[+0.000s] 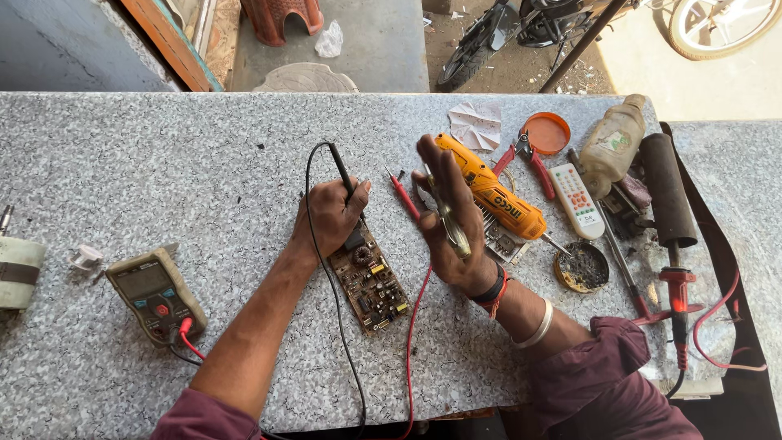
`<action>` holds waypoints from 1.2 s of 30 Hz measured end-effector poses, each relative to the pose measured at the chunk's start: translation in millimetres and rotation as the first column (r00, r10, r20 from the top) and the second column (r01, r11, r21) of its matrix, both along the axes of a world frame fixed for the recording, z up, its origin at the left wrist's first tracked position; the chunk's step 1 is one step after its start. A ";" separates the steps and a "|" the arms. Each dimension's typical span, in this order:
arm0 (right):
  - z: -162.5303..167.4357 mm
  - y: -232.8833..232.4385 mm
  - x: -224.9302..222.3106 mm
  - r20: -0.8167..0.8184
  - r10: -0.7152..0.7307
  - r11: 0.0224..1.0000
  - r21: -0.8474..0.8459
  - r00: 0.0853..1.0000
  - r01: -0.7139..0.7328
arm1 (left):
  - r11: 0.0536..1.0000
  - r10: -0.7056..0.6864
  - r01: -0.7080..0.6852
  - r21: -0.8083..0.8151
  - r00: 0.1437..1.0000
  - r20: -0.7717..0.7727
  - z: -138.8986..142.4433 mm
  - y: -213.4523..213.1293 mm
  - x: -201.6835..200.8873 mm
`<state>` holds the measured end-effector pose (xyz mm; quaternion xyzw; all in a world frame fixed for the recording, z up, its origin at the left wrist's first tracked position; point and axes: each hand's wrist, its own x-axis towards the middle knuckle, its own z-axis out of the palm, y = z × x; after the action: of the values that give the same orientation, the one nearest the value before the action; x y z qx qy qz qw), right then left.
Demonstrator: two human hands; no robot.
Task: The person uses multimeter probes to test points on a green circuit board. They flip the board over and continue testing the component side. The person works at a table with various tools and equipment visible.
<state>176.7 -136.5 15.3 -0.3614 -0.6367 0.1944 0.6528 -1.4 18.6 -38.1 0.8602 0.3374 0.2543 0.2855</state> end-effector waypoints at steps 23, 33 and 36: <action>6.6 -2.4 0.1 0.138 -0.036 0.999 -0.021 0.990 0.039 | 1.000 0.013 -0.014 0.006 1.000 0.016 12.9 -5.9 0.5; 3.4 2.5 -4.7 0.038 -0.064 0.995 -0.070 0.997 0.066 | 1.000 -0.001 0.000 0.014 1.000 0.020 14.5 -6.4 0.0; 2.5 4.7 -6.1 -0.070 -0.085 0.988 -0.134 0.994 0.075 | 1.000 0.006 -0.006 0.003 1.000 0.005 12.4 -5.4 -0.6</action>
<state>170.6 -131.7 17.8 -0.4212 -0.5826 0.2229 0.6584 -2.0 13.2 -25.6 0.8591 0.3388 0.2577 0.2841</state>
